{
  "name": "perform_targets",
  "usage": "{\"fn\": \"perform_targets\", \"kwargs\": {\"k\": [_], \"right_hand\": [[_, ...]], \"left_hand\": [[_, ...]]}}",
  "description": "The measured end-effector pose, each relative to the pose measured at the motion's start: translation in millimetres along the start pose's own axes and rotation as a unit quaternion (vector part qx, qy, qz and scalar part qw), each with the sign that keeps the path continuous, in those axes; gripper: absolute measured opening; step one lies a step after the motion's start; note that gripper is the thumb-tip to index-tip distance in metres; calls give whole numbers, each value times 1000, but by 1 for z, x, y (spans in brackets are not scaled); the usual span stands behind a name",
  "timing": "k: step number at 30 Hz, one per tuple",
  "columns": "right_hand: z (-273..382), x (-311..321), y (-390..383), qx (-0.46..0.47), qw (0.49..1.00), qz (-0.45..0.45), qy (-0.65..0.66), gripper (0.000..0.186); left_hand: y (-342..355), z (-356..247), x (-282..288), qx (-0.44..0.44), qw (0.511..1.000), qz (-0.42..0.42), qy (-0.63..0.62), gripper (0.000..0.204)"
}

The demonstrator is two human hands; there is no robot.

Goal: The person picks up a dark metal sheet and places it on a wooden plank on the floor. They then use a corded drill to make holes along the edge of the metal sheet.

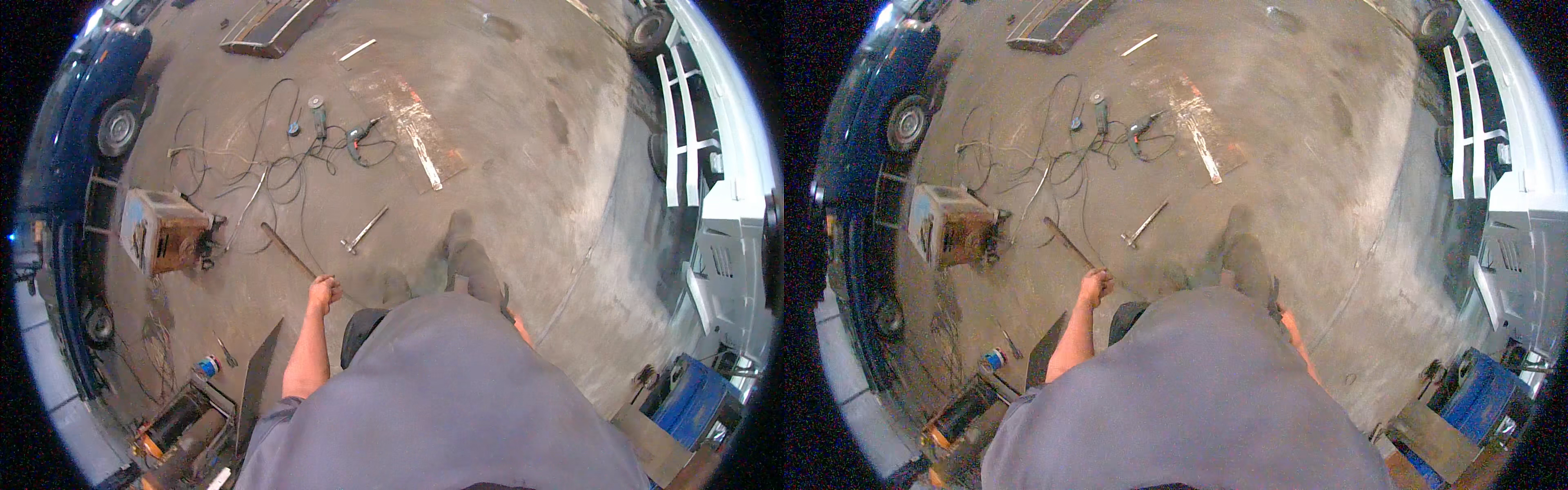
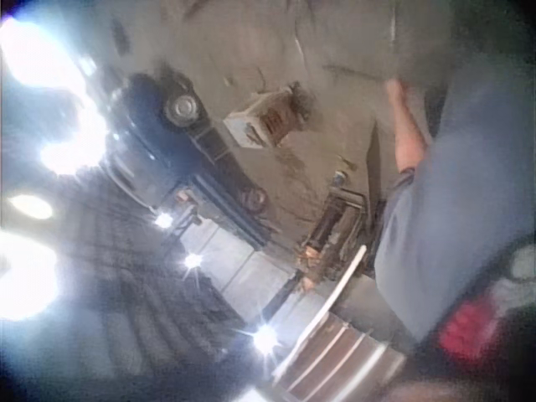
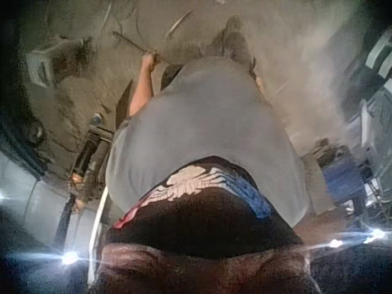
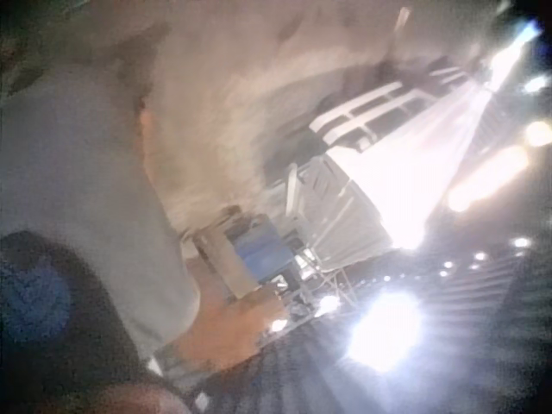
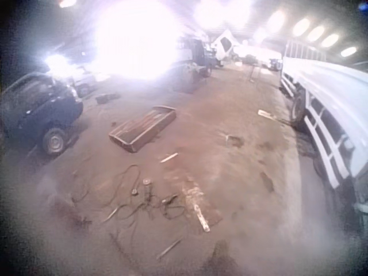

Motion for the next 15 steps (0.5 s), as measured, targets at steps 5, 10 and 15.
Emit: {"fn": "perform_targets", "kwargs": {"k": [5, 10, 15], "right_hand": [[-8, 38, 53, -53, 995, 22, 78, 40], [20, 134, 117, -82, 985, 34, 150, 39], [120, 288, 186, -90, 944, 57, 313, 39]], "left_hand": [[71, -77, -75, 2, 999, -12, 29, 41], [107, -121, -181, 42, 999, -10, 6, 34], [135, -194, -291, 37, 999, 25, 5, 38]]}}
Point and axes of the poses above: each hand's wrist, its own y-axis towards the middle knuckle, its own x-axis out of the back of the hand, z = x × y, the point moved 1 cm from there along y, towards the middle knuckle, and after that the axes turned 15 degrees about -x, right-handed, at the moved point
